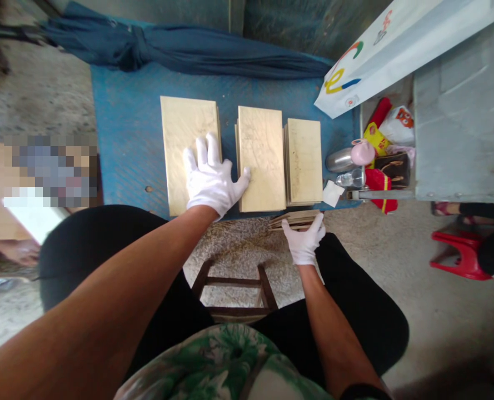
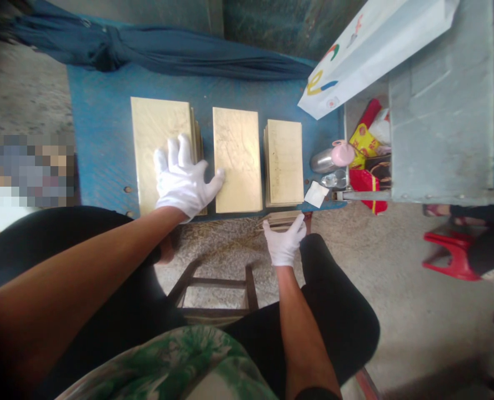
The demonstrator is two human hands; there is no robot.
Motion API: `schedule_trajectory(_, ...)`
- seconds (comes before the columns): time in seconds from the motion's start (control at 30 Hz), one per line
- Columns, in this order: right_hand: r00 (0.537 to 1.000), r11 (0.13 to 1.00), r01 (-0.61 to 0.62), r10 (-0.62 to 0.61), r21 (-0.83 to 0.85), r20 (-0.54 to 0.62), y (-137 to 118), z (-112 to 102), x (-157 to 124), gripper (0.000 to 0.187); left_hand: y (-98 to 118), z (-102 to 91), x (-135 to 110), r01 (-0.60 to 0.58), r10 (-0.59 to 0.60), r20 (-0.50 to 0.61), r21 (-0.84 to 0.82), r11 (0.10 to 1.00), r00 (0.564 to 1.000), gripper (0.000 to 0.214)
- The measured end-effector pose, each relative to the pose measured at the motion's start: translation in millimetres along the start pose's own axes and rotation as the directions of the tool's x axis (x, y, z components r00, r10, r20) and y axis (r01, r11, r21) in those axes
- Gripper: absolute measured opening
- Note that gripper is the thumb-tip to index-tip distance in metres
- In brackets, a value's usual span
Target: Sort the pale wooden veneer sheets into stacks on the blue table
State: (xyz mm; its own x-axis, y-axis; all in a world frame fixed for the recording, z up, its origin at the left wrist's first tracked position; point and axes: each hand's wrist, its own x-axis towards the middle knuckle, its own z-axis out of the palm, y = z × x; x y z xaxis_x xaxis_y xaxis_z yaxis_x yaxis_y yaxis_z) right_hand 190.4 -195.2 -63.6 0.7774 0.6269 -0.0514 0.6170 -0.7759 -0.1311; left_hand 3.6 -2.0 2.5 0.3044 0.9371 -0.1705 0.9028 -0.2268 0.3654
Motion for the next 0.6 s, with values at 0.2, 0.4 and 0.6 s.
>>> schedule_trajectory(0.2, 0.996, 1.0, -0.018, 0.019, 0.012, -0.083, -14.8, -57.7, 11.5, 0.106, -2.4, -2.7, 0.1, -0.019, 0.02, 0.01, -0.06, 0.998, 1.0, 0.059)
schedule_trajectory(0.4, 0.939, 0.981, 0.191, -0.193, -0.033, -0.284, -23.3, -107.9, 41.3, 0.098, -4.4, 0.7, -0.4, -0.012, 0.012, -0.019, -0.051, 0.999, 1.0, 0.059)
schedule_trajectory(0.6, 0.88, 0.952, 0.297, -0.303, -0.075, -0.364, -43.1, -129.8, 79.3, 0.102, -5.5, 0.8, 0.8, -0.011, 0.011, -0.005, -0.063, 0.998, 1.0, 0.056)
